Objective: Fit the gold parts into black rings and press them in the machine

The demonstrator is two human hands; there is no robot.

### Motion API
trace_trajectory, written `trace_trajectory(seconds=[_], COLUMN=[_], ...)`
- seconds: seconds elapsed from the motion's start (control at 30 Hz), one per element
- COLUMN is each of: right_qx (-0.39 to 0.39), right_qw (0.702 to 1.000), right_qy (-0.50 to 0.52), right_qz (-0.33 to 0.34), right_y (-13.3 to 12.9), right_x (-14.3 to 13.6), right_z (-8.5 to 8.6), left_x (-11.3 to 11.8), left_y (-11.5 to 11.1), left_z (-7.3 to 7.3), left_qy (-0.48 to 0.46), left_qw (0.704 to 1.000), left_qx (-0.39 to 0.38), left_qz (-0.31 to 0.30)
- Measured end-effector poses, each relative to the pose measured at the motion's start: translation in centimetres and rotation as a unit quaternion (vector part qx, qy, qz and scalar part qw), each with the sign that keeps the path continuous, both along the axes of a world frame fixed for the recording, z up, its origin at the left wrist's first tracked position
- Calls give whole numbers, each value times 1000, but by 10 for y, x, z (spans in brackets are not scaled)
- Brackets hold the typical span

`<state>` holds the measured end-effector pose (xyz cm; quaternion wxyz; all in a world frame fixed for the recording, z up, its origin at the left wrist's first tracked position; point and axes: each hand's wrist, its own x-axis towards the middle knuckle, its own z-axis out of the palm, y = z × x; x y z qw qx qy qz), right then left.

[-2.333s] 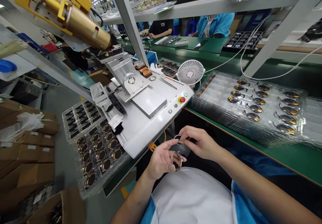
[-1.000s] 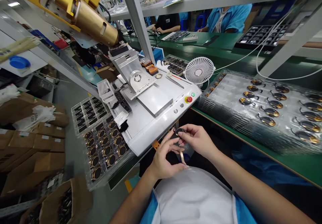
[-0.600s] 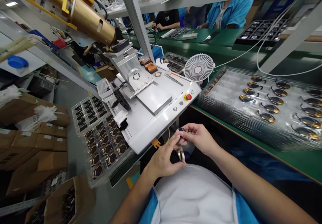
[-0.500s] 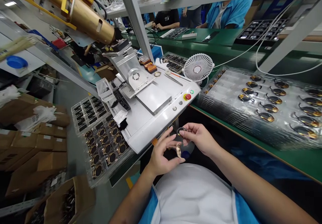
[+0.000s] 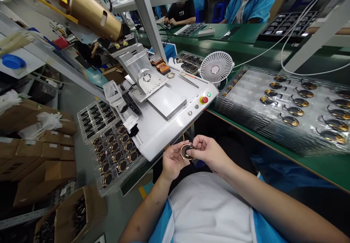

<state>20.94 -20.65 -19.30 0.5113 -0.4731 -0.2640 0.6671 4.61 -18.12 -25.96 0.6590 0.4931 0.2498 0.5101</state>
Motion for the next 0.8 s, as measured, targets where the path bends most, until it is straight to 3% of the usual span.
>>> trace_trajectory(seconds=[0.3, 0.8], right_qx=[54, 47], right_qw=[997, 998], right_qy=[-61, -51], right_qz=[-12, 6], right_y=[-4, -3], right_x=[-10, -12], right_z=[11, 4], left_x=[-1, -3], left_y=[-2, -4], left_z=[-4, -9], left_qy=[1, -2], left_qw=[1000, 999], left_qx=[14, 24], left_qz=[23, 41])
